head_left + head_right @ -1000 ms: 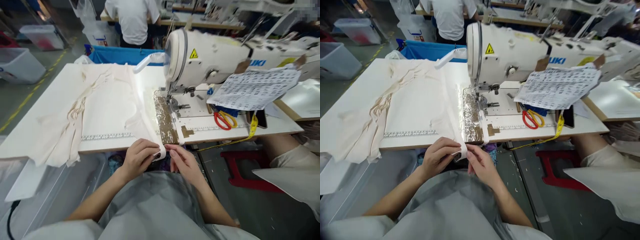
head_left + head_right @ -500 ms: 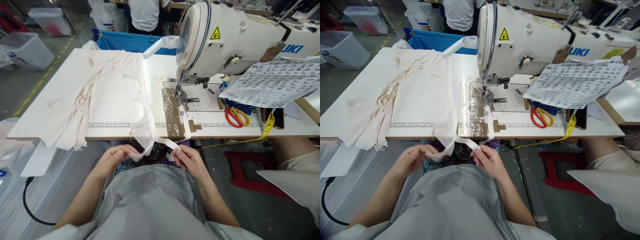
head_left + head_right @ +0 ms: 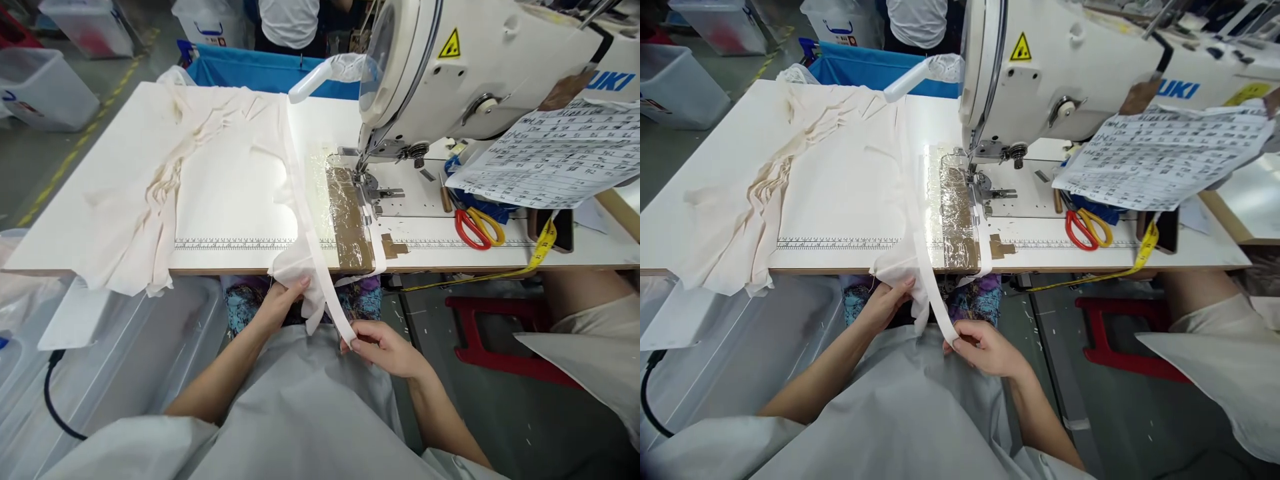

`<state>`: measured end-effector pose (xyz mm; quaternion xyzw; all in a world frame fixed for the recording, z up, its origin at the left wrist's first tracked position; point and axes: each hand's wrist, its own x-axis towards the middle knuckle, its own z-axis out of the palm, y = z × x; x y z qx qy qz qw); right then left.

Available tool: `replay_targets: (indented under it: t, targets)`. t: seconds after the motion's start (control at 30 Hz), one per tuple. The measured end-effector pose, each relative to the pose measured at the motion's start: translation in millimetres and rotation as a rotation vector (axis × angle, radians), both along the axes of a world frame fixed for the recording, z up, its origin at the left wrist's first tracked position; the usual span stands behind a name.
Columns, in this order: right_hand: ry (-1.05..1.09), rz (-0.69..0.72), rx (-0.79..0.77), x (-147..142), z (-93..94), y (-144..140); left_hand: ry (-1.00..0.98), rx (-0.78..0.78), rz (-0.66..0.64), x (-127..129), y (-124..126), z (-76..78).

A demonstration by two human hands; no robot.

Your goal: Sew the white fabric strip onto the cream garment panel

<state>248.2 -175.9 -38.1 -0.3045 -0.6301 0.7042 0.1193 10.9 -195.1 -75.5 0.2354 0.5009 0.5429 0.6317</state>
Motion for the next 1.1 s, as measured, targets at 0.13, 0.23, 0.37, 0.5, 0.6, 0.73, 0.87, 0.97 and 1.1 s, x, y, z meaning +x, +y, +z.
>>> replay_targets:
  t: [0.13, 0.23, 0.37, 0.5, 0.6, 0.73, 0.87, 0.97, 1.1]
  targets:
    - [-0.004, -0.054, 0.049, -7, -8.3, 14, 0.093, 0.022, -0.053, -3, -16, 5.3]
    - [0.025, -0.089, 0.049, -30, -18.0, 20, 0.147, 0.061, -0.051, -2, -22, 9.6]
    - [0.052, -0.149, 0.086, -61, -22.0, 15, 0.195, 0.124, 0.099, 11, -21, 13.5]
    - [0.027, -0.239, 0.192, -60, -19.3, 10, 0.261, 0.147, 0.19, 17, -19, 17.6]
    - [-0.021, -0.344, 0.277, -37, -19.6, 13, 0.238, 0.088, 0.261, 3, -22, 24.3]
    - [-0.05, -0.339, 0.302, -13, -21.1, 20, 0.152, -0.004, 0.124, -23, -33, 34.2]
    - [0.002, -0.241, 0.274, -29, -21.1, 20, 0.203, -0.028, -0.019, -23, -44, 37.1]
    - [0.058, -0.212, 0.224, -53, -20.8, 21, 0.286, 0.016, -0.114, -16, -51, 31.6]
    - [0.116, -0.216, 0.16, -72, -18.0, 23, 0.363, 0.048, -0.244, -24, -59, 14.6]
